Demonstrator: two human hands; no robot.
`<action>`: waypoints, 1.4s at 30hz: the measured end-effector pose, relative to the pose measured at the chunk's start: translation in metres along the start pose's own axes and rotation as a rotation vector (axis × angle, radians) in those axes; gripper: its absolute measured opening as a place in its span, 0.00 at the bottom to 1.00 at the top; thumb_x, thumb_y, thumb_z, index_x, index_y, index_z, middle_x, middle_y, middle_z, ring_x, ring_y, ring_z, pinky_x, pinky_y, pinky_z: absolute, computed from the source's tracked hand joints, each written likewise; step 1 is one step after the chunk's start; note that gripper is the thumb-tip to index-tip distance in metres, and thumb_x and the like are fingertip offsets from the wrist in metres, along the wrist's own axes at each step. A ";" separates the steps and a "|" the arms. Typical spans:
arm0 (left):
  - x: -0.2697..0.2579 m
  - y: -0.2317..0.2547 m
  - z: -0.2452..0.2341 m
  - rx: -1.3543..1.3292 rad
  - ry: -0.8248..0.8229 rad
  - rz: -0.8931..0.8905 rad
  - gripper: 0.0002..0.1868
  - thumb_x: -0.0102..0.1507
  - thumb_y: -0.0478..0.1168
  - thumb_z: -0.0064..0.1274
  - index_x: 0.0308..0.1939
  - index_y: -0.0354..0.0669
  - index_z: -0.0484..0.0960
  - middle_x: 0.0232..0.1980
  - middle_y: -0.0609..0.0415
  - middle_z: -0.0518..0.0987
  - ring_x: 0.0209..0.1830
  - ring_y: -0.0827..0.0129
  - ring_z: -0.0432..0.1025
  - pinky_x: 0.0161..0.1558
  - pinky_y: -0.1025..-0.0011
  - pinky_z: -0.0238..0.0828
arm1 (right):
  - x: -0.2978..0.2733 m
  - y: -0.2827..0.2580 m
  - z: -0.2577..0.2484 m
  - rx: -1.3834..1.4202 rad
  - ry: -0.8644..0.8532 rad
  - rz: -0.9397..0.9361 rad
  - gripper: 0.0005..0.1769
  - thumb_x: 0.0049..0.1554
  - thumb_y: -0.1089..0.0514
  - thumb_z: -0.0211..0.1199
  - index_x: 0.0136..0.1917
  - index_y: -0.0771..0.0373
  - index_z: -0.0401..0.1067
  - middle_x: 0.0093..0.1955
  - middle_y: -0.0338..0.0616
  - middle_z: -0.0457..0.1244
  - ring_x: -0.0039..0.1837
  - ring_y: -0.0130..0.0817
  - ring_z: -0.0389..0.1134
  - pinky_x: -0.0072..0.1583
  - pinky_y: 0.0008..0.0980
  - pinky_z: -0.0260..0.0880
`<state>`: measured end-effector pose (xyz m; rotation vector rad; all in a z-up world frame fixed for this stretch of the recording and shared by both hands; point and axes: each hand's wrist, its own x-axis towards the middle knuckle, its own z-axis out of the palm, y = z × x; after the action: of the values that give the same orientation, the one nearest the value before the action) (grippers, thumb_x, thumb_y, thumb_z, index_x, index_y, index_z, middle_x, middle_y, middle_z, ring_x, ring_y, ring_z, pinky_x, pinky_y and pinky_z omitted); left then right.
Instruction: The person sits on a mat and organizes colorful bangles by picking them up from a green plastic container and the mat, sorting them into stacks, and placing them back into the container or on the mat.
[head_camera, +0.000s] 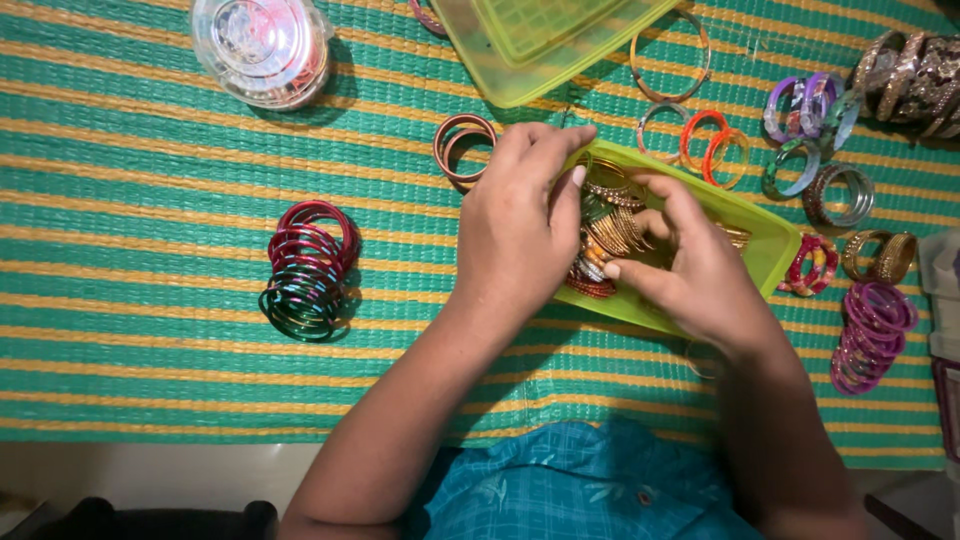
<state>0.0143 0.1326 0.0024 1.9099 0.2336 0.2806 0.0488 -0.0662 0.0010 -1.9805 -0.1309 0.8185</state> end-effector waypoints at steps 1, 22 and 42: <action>0.000 0.000 0.000 0.001 0.002 0.002 0.14 0.67 0.32 0.53 0.57 0.44 0.81 0.51 0.50 0.78 0.48 0.56 0.78 0.48 0.63 0.76 | 0.001 0.000 0.000 0.033 -0.012 0.017 0.45 0.49 0.67 0.70 0.77 0.64 0.55 0.61 0.50 0.66 0.62 0.30 0.67 0.60 0.33 0.70; -0.003 -0.003 0.004 0.052 0.015 0.035 0.15 0.68 0.30 0.52 0.58 0.43 0.80 0.51 0.49 0.78 0.48 0.54 0.78 0.48 0.61 0.76 | 0.013 -0.008 -0.007 0.013 -0.323 -0.013 0.61 0.44 0.64 0.75 0.83 0.62 0.44 0.76 0.50 0.57 0.72 0.34 0.61 0.67 0.34 0.65; -0.006 -0.003 0.016 0.268 0.088 0.139 0.22 0.62 0.27 0.55 0.60 0.43 0.80 0.54 0.49 0.77 0.50 0.54 0.77 0.49 0.60 0.76 | 0.016 -0.003 -0.011 -0.228 -0.335 0.010 0.61 0.43 0.59 0.74 0.83 0.54 0.46 0.77 0.55 0.57 0.74 0.44 0.62 0.69 0.37 0.63</action>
<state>0.0131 0.1181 -0.0065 2.1863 0.2052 0.4454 0.0681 -0.0663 -0.0014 -2.0385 -0.4258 1.1818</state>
